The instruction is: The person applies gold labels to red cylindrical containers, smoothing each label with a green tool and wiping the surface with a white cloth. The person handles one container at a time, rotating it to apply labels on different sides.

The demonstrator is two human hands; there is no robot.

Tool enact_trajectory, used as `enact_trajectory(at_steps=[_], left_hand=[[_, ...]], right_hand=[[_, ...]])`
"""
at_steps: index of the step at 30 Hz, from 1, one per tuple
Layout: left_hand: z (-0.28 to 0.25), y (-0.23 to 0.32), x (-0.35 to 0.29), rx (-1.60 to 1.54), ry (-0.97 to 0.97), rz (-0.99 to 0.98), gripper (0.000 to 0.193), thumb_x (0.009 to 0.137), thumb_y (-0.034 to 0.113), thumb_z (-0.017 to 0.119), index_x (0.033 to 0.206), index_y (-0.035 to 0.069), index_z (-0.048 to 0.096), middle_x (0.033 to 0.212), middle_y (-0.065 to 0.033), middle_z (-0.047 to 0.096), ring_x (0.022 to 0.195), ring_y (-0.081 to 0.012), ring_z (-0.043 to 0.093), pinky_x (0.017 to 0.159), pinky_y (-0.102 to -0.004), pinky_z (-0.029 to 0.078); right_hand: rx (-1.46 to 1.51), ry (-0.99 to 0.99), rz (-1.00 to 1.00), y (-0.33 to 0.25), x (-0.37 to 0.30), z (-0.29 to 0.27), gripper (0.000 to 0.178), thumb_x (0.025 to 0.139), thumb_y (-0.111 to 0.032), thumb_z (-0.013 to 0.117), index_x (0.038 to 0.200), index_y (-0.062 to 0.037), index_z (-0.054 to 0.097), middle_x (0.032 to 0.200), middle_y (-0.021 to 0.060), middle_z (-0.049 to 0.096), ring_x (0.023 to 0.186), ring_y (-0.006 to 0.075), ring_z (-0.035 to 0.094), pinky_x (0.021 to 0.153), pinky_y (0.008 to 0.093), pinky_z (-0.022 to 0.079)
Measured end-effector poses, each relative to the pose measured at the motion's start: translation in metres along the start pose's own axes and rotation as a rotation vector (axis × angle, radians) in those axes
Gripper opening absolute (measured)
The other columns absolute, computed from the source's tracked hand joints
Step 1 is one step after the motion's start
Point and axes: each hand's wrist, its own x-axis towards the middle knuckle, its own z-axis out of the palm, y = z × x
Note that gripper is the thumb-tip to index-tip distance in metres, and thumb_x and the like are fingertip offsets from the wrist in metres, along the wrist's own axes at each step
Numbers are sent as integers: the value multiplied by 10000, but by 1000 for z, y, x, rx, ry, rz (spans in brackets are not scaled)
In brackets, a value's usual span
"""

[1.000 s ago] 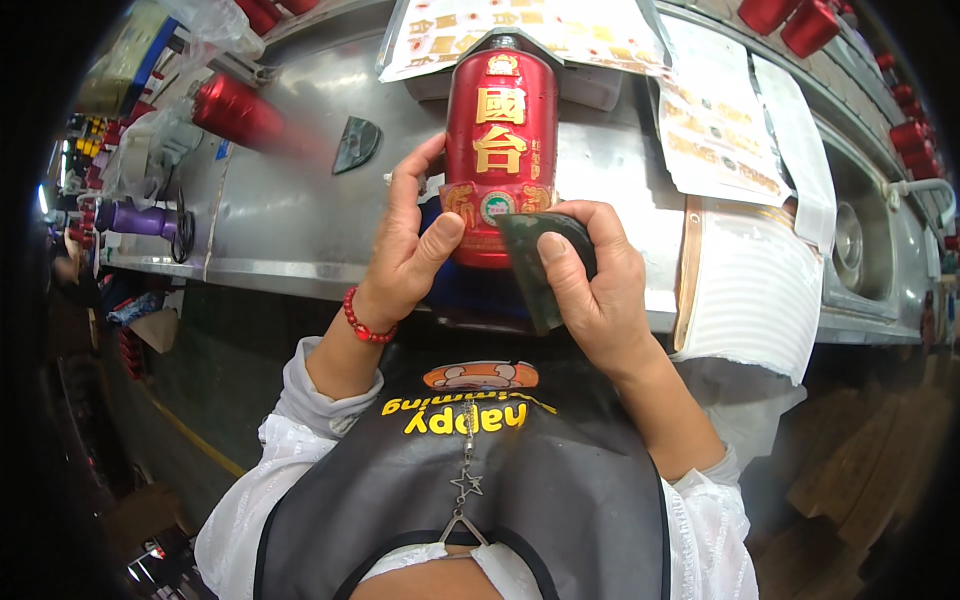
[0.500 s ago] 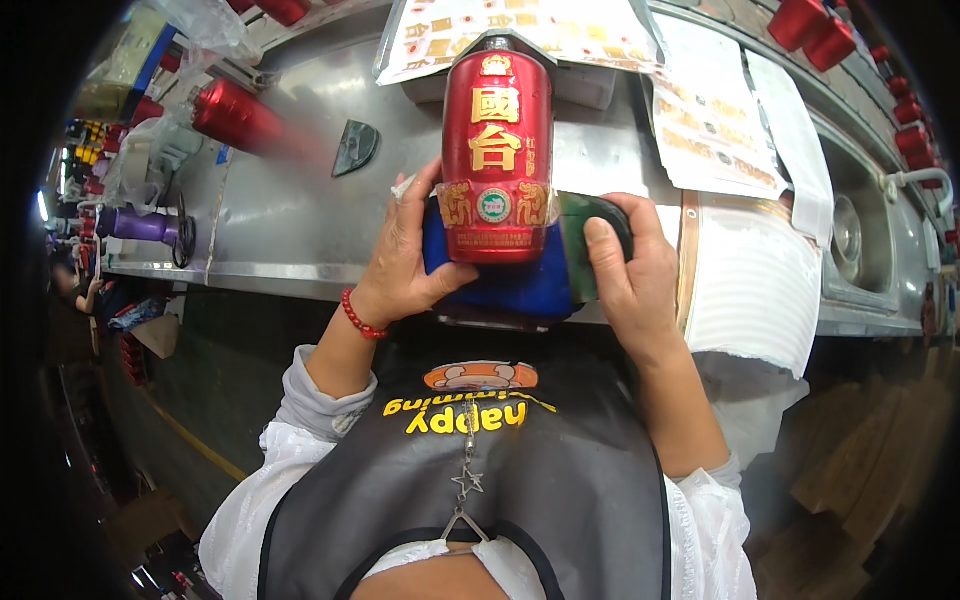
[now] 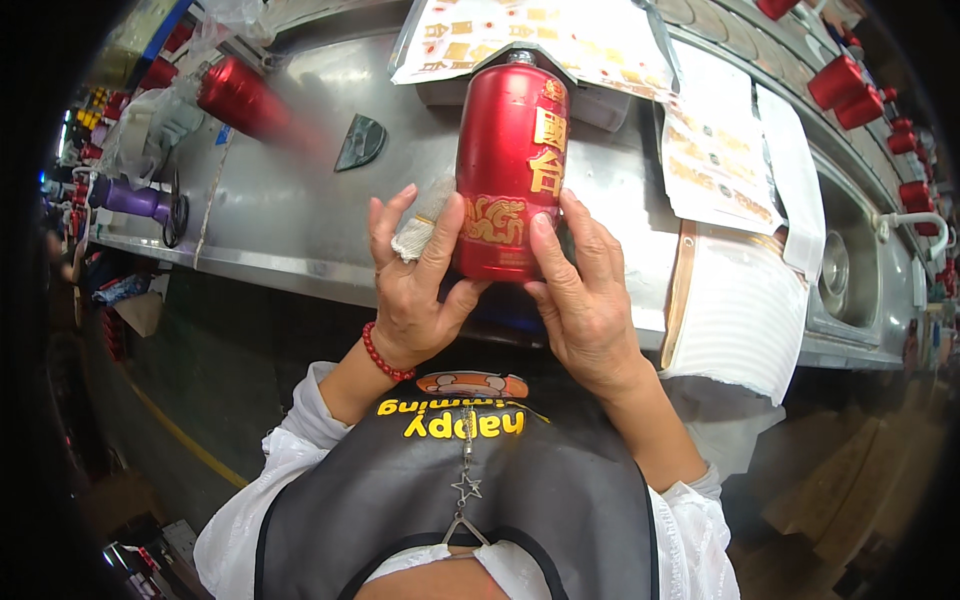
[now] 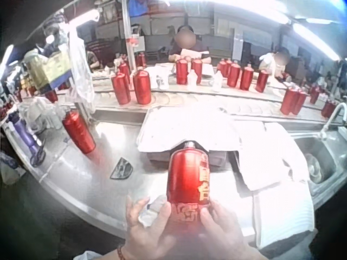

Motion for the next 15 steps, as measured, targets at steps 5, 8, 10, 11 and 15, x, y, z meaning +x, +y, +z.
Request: enact_trajectory(at_steps=[5,8,10,11,15], left_hand=[[-5,-1,-5,12,-25,-45,800,881,374,725,1526,10,422,1428,-179,563,1390,-427,346,1187,-615,139],[-9,4,2,37,-19,-7,815,862,386,739,1515,3,437,1435,-184,543,1388,-412,328,1180,-625,142],[0,1,-1,-5,-35,-29,811,858,382,745,1511,5,445,1433,-187,539,1389,-415,327,1182,-621,139],[2,-2,-3,1,-25,-47,819,840,364,767,1500,2,447,1438,-190,523,1386,-416,333,1175,-626,146],[-4,-2,6,7,10,-48,854,809,383,806,1493,43,426,1413,-178,533,1325,-417,406,1155,-639,179]], right_hand=[[-6,-12,-1,1,0,0,604,847,-28,719,1427,-19,548,1505,292,427,1308,440,496,1090,478,417],[-5,-5,-2,-1,-1,1,608,847,-26,718,1429,-19,544,1503,295,427,1309,442,494,1087,479,417],[0,-21,0,0,-1,0,618,875,-31,695,1462,-33,501,1529,275,399,1341,432,461,1109,477,393],[7,-43,5,2,-2,0,627,903,-37,673,1493,-47,459,1556,254,371,1374,422,430,1132,475,369],[50,22,23,1,-1,2,773,767,28,763,1479,-6,464,1512,276,427,1304,439,497,1082,478,419]])
